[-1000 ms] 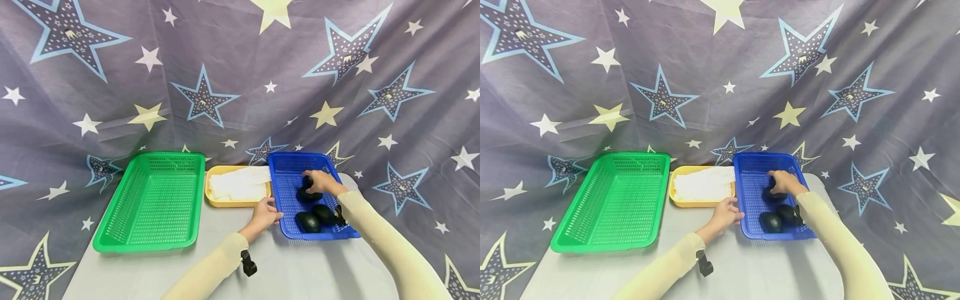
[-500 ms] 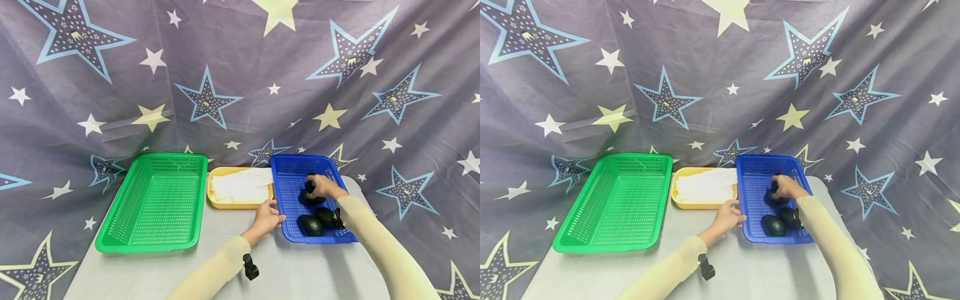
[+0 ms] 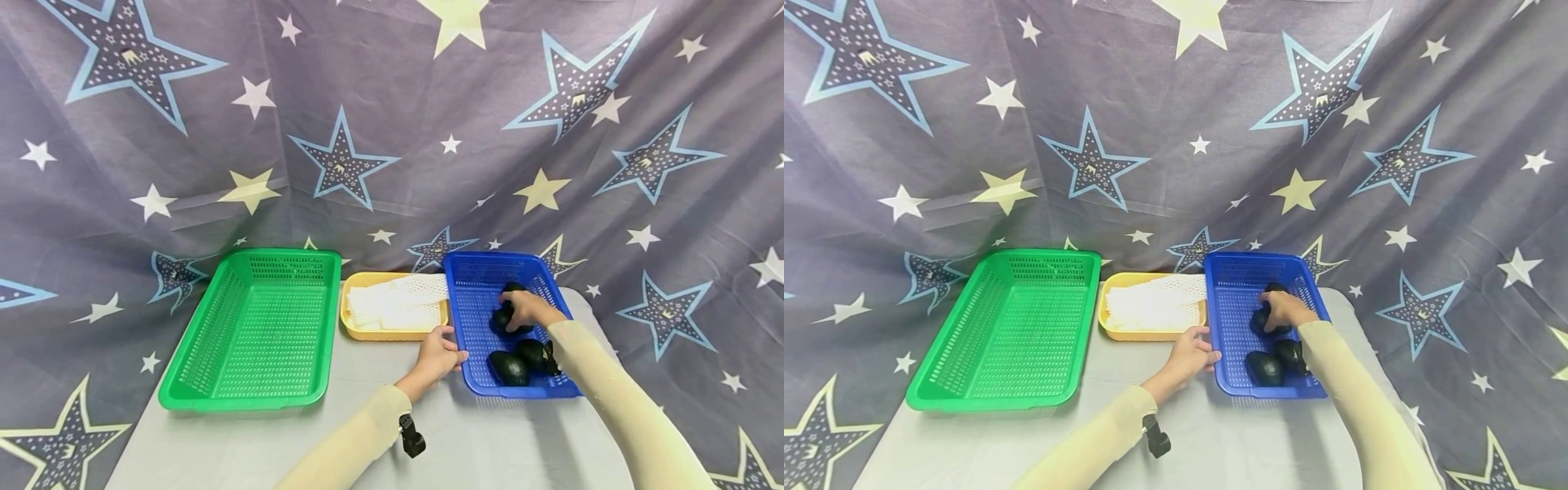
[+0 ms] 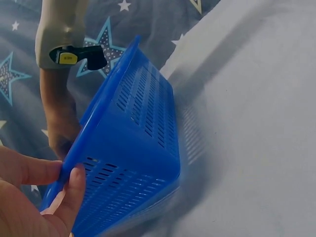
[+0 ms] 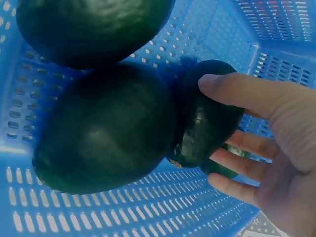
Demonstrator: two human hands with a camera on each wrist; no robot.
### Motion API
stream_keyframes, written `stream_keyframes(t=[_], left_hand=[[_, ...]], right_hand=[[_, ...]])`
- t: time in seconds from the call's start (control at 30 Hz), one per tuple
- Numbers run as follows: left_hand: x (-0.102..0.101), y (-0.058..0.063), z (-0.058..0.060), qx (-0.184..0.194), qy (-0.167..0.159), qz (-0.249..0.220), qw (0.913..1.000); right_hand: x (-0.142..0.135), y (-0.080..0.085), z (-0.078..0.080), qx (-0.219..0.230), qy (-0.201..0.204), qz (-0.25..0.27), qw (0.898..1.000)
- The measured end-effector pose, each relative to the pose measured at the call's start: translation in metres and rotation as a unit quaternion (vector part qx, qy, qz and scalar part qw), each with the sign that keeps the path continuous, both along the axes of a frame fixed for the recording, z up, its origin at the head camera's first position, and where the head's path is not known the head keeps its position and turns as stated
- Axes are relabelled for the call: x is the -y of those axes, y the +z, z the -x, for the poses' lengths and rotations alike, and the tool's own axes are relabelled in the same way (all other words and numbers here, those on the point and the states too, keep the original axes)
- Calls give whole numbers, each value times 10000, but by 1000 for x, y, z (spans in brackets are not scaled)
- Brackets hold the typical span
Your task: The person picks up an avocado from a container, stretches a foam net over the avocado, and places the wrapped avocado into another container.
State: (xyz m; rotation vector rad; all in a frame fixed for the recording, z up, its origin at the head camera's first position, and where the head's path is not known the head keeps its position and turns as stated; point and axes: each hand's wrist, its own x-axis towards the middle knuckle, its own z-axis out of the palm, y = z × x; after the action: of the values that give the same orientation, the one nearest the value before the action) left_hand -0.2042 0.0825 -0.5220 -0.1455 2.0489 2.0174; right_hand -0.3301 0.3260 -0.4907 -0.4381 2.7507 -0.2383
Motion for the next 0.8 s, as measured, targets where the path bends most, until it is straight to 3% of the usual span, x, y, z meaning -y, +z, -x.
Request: stream_keyframes(t=[0.37, 0.8], left_hand=[[0, -2, 0, -62, -7, 34, 10000], [0, -3, 0, -90, -9, 79, 9999]], right_hand=[[1, -11, -2, 168, -15, 59, 9998], [6, -11, -6, 433, -91, -25, 9990]])
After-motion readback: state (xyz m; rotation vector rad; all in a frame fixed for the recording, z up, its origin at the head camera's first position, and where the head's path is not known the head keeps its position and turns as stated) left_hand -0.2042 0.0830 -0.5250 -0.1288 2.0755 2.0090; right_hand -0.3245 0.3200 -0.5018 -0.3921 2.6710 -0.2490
